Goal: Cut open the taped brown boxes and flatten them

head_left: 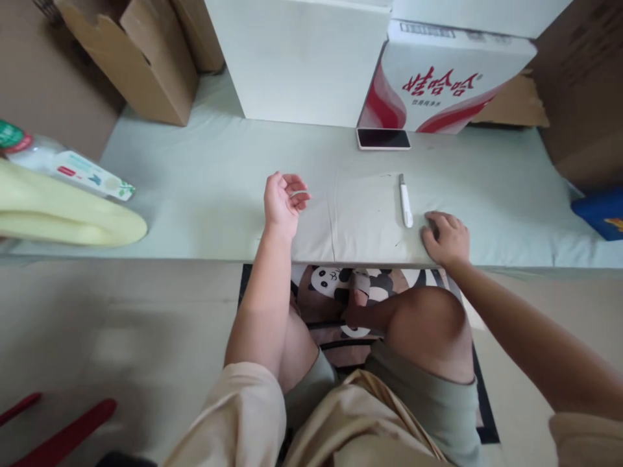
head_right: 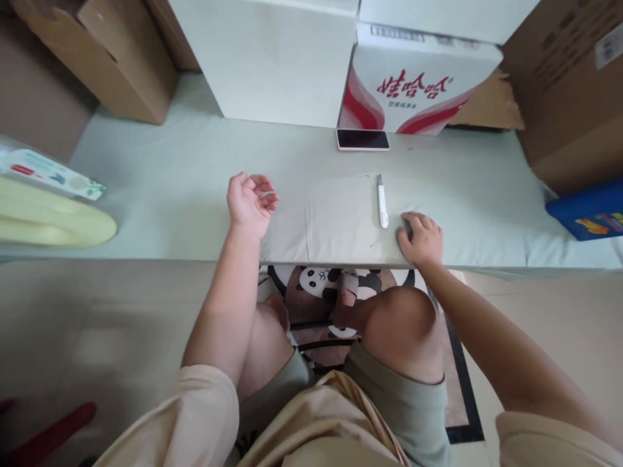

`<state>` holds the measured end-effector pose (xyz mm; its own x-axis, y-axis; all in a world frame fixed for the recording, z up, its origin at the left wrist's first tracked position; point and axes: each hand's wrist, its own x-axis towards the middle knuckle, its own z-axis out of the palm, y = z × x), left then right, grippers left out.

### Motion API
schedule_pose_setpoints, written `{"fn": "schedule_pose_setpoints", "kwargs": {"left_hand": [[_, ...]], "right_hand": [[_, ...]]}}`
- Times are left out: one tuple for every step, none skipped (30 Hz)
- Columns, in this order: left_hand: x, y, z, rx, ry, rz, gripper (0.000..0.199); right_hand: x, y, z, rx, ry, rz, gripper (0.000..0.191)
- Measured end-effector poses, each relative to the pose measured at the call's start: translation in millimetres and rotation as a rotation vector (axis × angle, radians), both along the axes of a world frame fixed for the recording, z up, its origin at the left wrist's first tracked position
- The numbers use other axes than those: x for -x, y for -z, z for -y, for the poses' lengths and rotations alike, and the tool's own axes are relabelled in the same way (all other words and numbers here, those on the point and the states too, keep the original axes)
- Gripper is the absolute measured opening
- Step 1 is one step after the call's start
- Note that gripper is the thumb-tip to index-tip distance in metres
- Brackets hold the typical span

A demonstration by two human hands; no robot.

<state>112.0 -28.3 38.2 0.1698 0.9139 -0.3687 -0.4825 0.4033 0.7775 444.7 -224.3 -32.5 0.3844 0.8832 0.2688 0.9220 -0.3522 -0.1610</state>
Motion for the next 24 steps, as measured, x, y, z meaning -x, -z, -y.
{"fn": "schedule_pose_setpoints", "kwargs": {"left_hand": [[3,-0.6,2,-0.015,-0.003,-0.022,0.038],[6,-0.5,3,-0.030,-0.010,-0.046,0.037],[9,0.3,5,-0.044,-0.021,-0.074,0.036],[12,2.1,7,-0.062,-0.034,-0.105,0.035],[15,5.0,8,-0.085,-0.051,-0.143,0.033],[18,8.9,9,-0.109,-0.067,-0.192,0.031],[21,13.6,10,-0.132,-0.080,-0.258,0.030],[23,18.9,11,-0.161,-0.092,-0.344,0.030],[26,24.5,11,-0.194,-0.097,-0.451,0.032],[28,29.9,12,-0.243,-0.101,-0.576,0.035],[30,34.8,13,-0.318,-0.091,-0.710,0.039],[32,39.0,14,-0.393,-0.054,-0.844,0.041],[33,42.1,15,-0.455,-0.001,-0.966,0.043],[33,44.3,18,-0.503,0.056,-1.079,0.044],[32,45.6,21,-0.531,0.107,-1.186,0.044],[31,46.1,24,-0.547,0.151,-1.290,0.043],[28,46.1,28,-0.554,0.189,-1.394,0.041],[25,45.8,31,-0.558,0.224,-1.499,0.037],[22,45.3,35,-0.559,0.264,-1.596,0.033],[19,44.7,38,-0.559,0.307,-1.678,0.029],[16,44.1,41,-0.556,0.348,-1.742,0.026],[13,43.6,43,-0.551,0.382,-1.788,0.026],[11,43.0,44,-0.545,0.405,-1.819,0.030],[10,42.4,45,-0.540,0.421,-1.840,0.034]], "right_hand": [[1,-0.8,0,0.009,0.008,-0.005,0.042],[1,-1.5,0,0.015,0.016,-0.010,0.043],[1,-2.2,0,0.019,0.022,-0.013,0.043],[2,-2.7,0,0.021,0.025,-0.016,0.043],[1,-3.1,0,0.024,0.028,-0.018,0.044],[1,-3.3,0,0.029,0.028,-0.019,0.044],[1,-3.5,0,0.035,0.029,-0.018,0.045],[1,-3.8,0,0.043,0.030,-0.016,0.045],[1,-4.1,0,0.051,0.034,-0.015,0.046],[1,-4.6,-1,0.059,0.038,-0.013,0.046],[1,-5.2,-1,0.064,0.043,-0.012,0.046],[2,-5.9,-1,0.068,0.046,-0.014,0.046],[2,-6.6,-1,0.071,0.047,-0.017,0.046],[3,-7.3,-1,0.073,0.047,-0.022,0.046],[3,-7.9,-1,0.074,0.047,-0.028,0.046],[3,-8.4,-1,0.075,0.046,-0.033,0.046],[3,-8.7,-1,0.077,0.044,-0.037,0.046],[3,-8.8,-1,0.077,0.040,-0.041,0.046],[2,-8.9,-1,0.077,0.036,-0.045,0.046],[1,-9.0,0,0.076,0.030,-0.049,0.046],[1,-9.2,0,0.077,0.024,-0.054,0.047],[0,-9.7,0,0.080,0.019,-0.061,0.047],[0,-10.4,0,0.086,0.018,-0.069,0.047],[1,-11.3,0,0.093,0.019,-0.078,0.047]]}}
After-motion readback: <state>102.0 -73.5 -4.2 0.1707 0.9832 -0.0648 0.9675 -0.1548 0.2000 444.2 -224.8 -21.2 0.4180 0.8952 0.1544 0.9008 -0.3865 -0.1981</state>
